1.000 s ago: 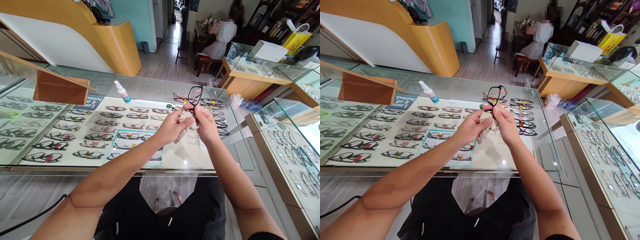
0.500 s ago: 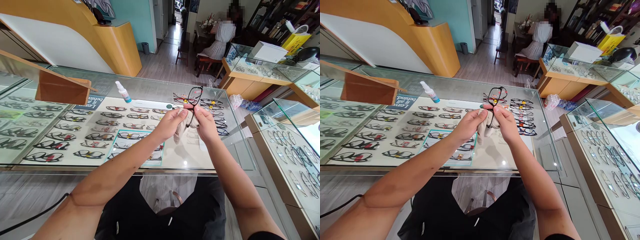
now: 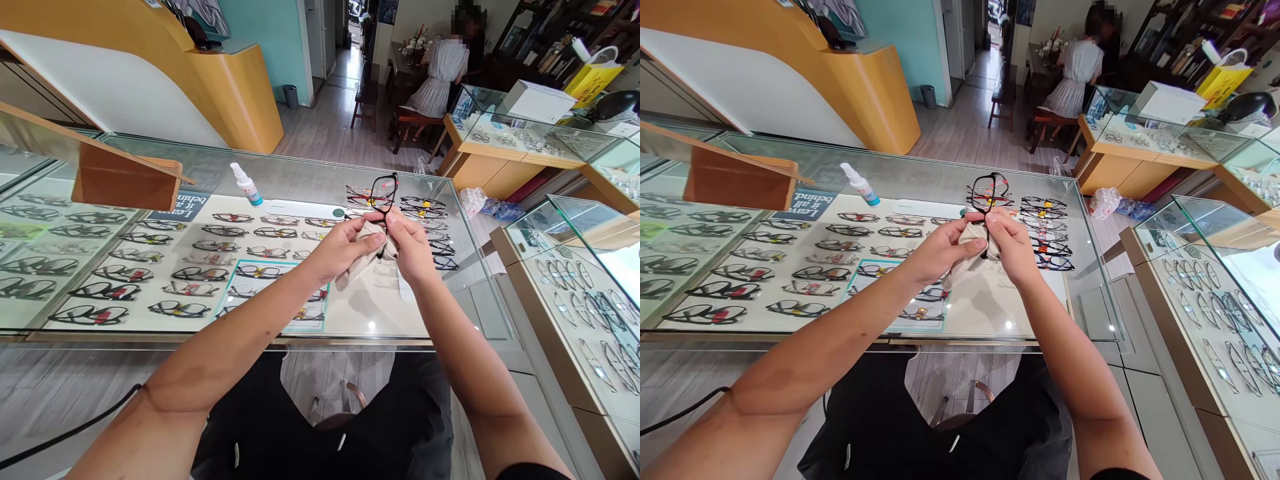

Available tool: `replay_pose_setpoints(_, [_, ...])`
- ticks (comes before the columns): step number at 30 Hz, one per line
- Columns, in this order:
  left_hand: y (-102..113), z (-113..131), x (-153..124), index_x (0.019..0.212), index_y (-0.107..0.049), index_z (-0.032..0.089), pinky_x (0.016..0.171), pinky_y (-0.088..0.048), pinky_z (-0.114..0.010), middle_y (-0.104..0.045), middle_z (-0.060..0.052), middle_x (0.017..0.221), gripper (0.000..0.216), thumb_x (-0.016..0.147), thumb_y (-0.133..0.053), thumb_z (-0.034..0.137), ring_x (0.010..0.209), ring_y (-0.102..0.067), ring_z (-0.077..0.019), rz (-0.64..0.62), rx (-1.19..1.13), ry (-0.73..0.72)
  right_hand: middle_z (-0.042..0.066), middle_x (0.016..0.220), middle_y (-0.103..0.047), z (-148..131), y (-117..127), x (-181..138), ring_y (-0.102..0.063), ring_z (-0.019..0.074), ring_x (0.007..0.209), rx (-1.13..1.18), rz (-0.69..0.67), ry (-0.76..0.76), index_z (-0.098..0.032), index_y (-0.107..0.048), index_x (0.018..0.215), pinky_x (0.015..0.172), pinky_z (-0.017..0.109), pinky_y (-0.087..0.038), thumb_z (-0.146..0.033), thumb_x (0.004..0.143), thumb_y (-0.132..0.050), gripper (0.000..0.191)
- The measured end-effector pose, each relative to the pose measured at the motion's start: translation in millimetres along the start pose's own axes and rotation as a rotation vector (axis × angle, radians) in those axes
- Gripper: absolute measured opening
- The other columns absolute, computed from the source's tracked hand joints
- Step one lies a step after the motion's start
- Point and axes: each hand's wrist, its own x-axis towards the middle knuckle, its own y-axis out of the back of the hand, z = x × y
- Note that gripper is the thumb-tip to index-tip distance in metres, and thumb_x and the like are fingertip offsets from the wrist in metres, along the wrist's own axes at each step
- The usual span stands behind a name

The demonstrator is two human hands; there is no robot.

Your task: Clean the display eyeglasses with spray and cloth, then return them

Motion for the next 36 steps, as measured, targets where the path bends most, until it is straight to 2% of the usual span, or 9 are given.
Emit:
replay_pose_setpoints(3, [0,1,-3,0.137,-0.070,0.021,0.083,-0.056,-0.027,-0.079,-0.004,0.106,0.074,0.074,-0.099,0.043,0.092,-0.073,-0.0184,-0.065,0.003,-0.007,0.004,0.108,-0.067,3,1,0,-0.064,0.0242,0.104,0.050,0.029,-0.032,-0.030,-0.087,0.108,0.101,0.040,-0.054,-0.058,0.103,-0.066,0.035])
replay_pose_setpoints(6, [-1,0,-3,0.143,-0.065,0.020,0.080,-0.056,-0.027,-0.078,-0.005,0.106,0.075,0.080,-0.094,0.050,0.089,-0.072,-0.0183,-0.064,0.057,-0.018,0.005,0.104,-0.065,4,2,0,-0.063,0.0233,0.098,0.047,0.025,-0.031,-0.031,-0.088,0.110,0.096,0.039,-0.054,-0.060,0.102,-0.068,0.036])
replay_pose_setpoints(11, [-2,-4,1,0.126,-0.072,0.020,0.080,-0.055,-0.026,-0.076,-0.002,0.096,0.064,0.085,-0.083,0.068,0.087,-0.071,-0.0164,0.032,0.094,-0.091,0.005,0.107,-0.060,3,0,0,-0.058,0.0228,0.101,0.019,-0.043,0.029,-0.034,-0.088,0.111,0.094,0.038,-0.051,-0.057,0.104,-0.067,0.032])
replay_pose_setpoints(17, [1,-2,2,0.113,-0.077,0.017,0.076,-0.054,-0.027,-0.074,-0.002,0.083,0.062,0.090,-0.073,0.074,0.081,-0.069,-0.0176,0.053,0.165,-0.098,0.004,0.096,-0.056,3,-3,-1,-0.056,0.0227,0.094,0.018,0.026,-0.004,-0.030,-0.089,0.104,0.093,0.038,-0.051,-0.061,0.101,-0.068,0.037])
replay_pose_setpoints(23, [5,3,0,0.133,-0.073,0.016,0.095,-0.054,-0.033,-0.080,-0.009,0.110,0.064,0.088,-0.083,0.061,0.101,-0.073,-0.0238,-0.090,0.184,-0.107,0.005,0.104,-0.061,-2,-4,1,-0.060,0.0228,0.099,0.142,0.068,-0.067,-0.028,-0.087,0.102,0.094,0.038,-0.054,-0.059,0.098,-0.073,0.034])
replay_pose_setpoints(26, [5,2,2,0.137,-0.070,0.016,0.086,-0.054,-0.030,-0.079,-0.007,0.105,0.070,0.084,-0.088,0.058,0.092,-0.072,-0.0211,-0.087,0.145,-0.092,0.004,0.101,-0.063,1,-6,0,-0.060,0.0211,0.091,0.195,0.064,-0.113,-0.027,-0.085,0.100,0.085,0.036,-0.055,-0.061,0.096,-0.075,0.035])
replay_pose_setpoints(29, [5,-2,5,0.132,-0.070,0.018,0.077,-0.054,-0.027,-0.076,-0.002,0.092,0.068,0.084,-0.087,0.063,0.082,-0.070,-0.0174,-0.001,0.066,-0.087,0.003,0.094,-0.063,8,-8,-2,-0.057,0.0199,0.085,0.190,0.033,-0.137,-0.026,-0.080,0.090,0.080,0.035,-0.054,-0.064,0.095,-0.074,0.039])
replay_pose_setpoints(33, [7,-5,7,0.116,-0.076,0.018,0.072,-0.053,-0.025,-0.072,0.000,0.082,0.061,0.088,-0.077,0.072,0.077,-0.069,-0.0154,0.070,0.102,-0.106,0.002,0.087,-0.059,12,-9,-4,-0.053,0.0196,0.082,0.133,0.047,-0.088,-0.025,-0.071,0.073,0.083,0.035,-0.052,-0.063,0.096,-0.074,0.044])
replay_pose_setpoints(36, [8,-1,4,0.119,-0.076,0.018,0.078,-0.056,-0.027,-0.076,-0.003,0.090,0.059,0.091,-0.074,0.071,0.084,-0.073,-0.0183,0.017,0.111,-0.090,0.003,0.093,-0.062,6,-8,-5,-0.057,0.0217,0.090,0.113,0.065,-0.074,-0.027,-0.079,0.086,0.090,0.038,-0.052,-0.062,0.098,-0.072,0.037])
